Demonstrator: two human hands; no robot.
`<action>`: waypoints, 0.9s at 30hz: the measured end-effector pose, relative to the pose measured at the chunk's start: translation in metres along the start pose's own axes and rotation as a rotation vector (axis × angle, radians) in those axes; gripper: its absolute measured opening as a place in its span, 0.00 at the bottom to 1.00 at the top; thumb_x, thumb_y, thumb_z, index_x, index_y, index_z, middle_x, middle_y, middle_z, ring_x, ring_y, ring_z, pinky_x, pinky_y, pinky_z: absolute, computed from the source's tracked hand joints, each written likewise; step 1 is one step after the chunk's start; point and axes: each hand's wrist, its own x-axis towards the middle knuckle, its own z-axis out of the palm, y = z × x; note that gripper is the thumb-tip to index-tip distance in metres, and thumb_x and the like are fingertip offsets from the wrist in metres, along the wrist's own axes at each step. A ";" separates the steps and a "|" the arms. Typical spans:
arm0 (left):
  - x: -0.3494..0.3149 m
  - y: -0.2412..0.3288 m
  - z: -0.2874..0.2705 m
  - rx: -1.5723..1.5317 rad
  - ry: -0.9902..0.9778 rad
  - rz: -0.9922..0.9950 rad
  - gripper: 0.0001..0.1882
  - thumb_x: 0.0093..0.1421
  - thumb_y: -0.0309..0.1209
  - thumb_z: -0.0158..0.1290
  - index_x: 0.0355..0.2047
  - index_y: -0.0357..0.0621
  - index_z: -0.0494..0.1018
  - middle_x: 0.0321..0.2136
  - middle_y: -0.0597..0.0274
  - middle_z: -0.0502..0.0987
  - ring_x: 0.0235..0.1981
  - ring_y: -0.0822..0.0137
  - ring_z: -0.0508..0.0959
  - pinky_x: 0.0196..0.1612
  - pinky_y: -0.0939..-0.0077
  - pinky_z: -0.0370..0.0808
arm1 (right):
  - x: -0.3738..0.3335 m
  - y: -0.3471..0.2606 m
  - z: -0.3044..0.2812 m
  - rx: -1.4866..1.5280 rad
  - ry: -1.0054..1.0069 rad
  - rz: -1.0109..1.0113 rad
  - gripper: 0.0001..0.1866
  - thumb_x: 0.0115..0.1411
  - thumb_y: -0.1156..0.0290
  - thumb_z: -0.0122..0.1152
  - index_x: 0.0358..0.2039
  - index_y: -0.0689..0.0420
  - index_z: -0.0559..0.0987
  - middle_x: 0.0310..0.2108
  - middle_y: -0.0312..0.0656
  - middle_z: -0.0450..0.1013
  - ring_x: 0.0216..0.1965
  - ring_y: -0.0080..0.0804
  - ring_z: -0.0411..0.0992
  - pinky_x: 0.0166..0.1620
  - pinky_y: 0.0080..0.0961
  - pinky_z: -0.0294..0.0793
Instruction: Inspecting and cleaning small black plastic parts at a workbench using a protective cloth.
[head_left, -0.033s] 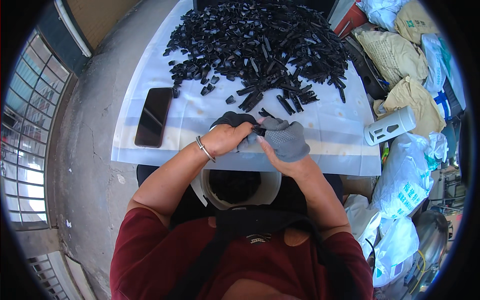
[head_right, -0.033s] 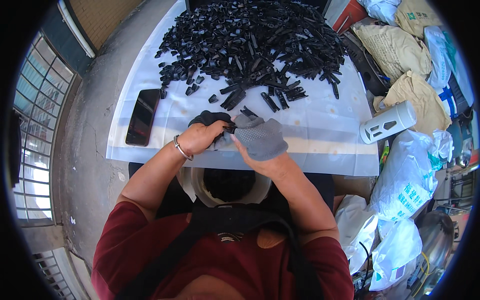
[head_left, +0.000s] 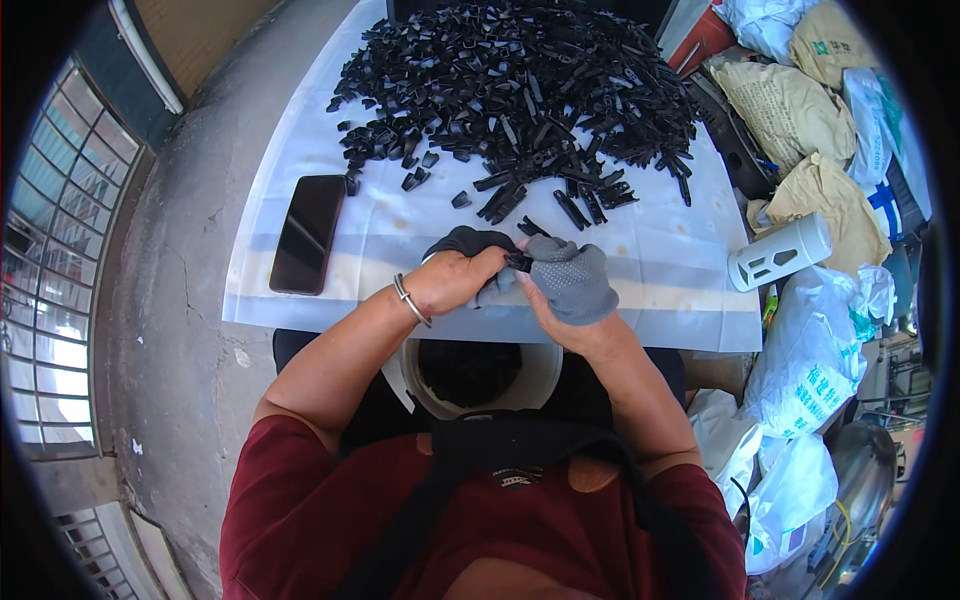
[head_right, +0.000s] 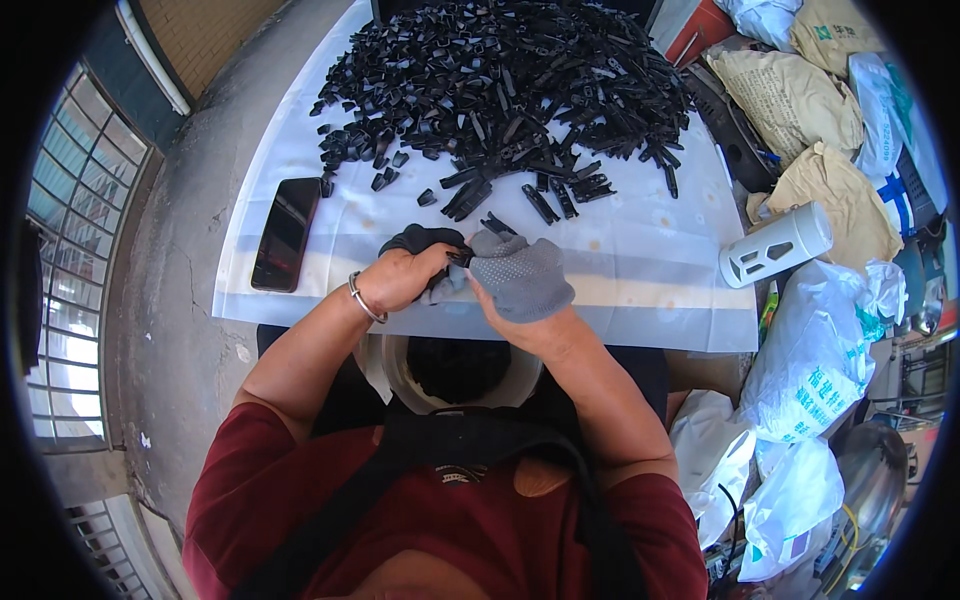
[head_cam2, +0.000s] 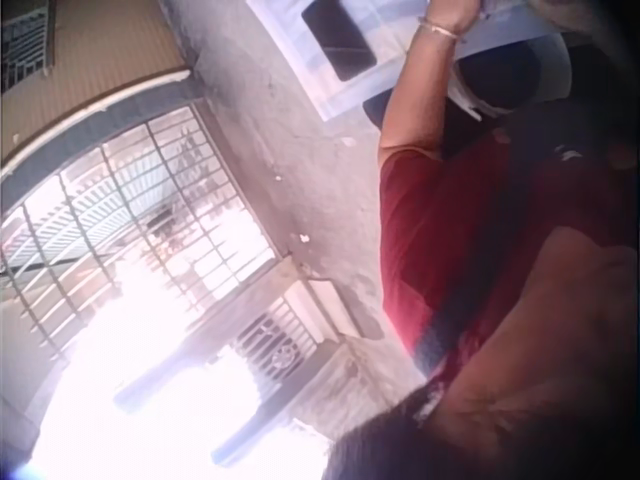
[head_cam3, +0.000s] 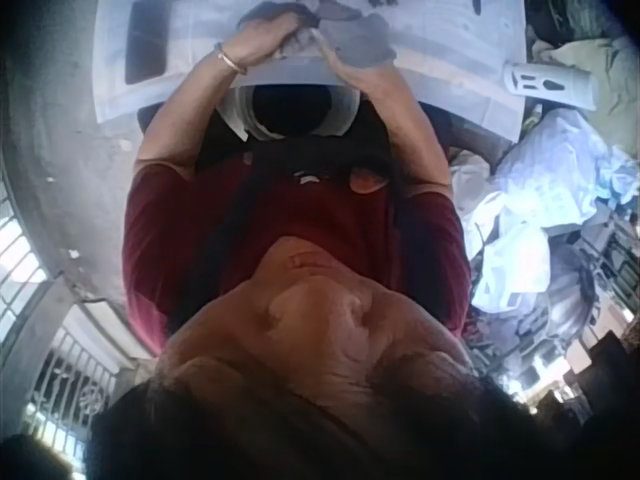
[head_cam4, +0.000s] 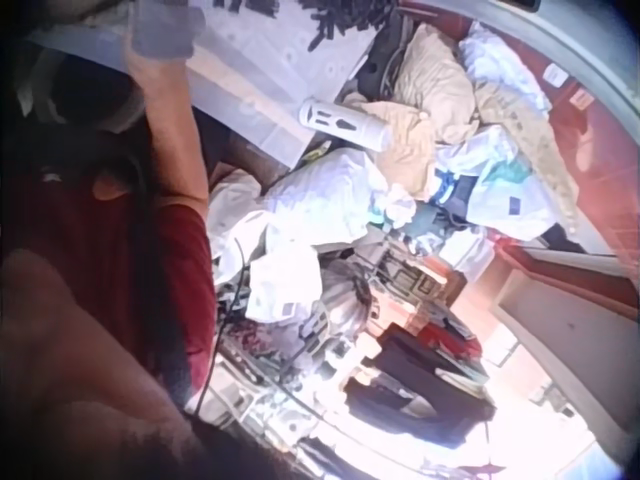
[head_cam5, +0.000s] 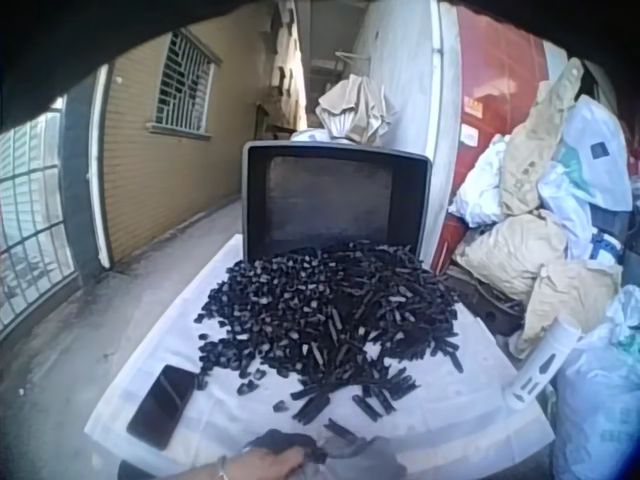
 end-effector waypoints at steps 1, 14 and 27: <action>-0.002 0.007 0.005 -0.082 0.070 -0.013 0.14 0.58 0.37 0.42 0.32 0.40 0.73 0.18 0.65 0.71 0.21 0.75 0.66 0.28 0.81 0.66 | -0.002 0.002 0.003 -0.030 0.006 -0.017 0.14 0.53 0.69 0.56 0.40 0.61 0.72 0.37 0.44 0.71 0.33 0.41 0.69 0.39 0.30 0.65; -0.004 0.025 -0.004 -0.230 0.155 -0.205 0.24 0.61 0.48 0.41 0.26 0.36 0.71 0.15 0.68 0.66 0.18 0.77 0.62 0.23 0.79 0.64 | -0.005 0.001 -0.013 -0.055 -0.113 0.071 0.12 0.55 0.65 0.53 0.37 0.57 0.75 0.31 0.44 0.73 0.33 0.41 0.70 0.37 0.31 0.66; -0.003 0.022 0.000 0.041 0.124 0.048 0.21 0.64 0.40 0.36 0.21 0.36 0.65 0.13 0.56 0.63 0.16 0.62 0.61 0.22 0.69 0.63 | -0.001 -0.010 -0.017 -0.424 -0.041 -0.171 0.09 0.39 0.70 0.55 0.26 0.51 0.75 0.16 0.35 0.67 0.19 0.34 0.67 0.20 0.32 0.62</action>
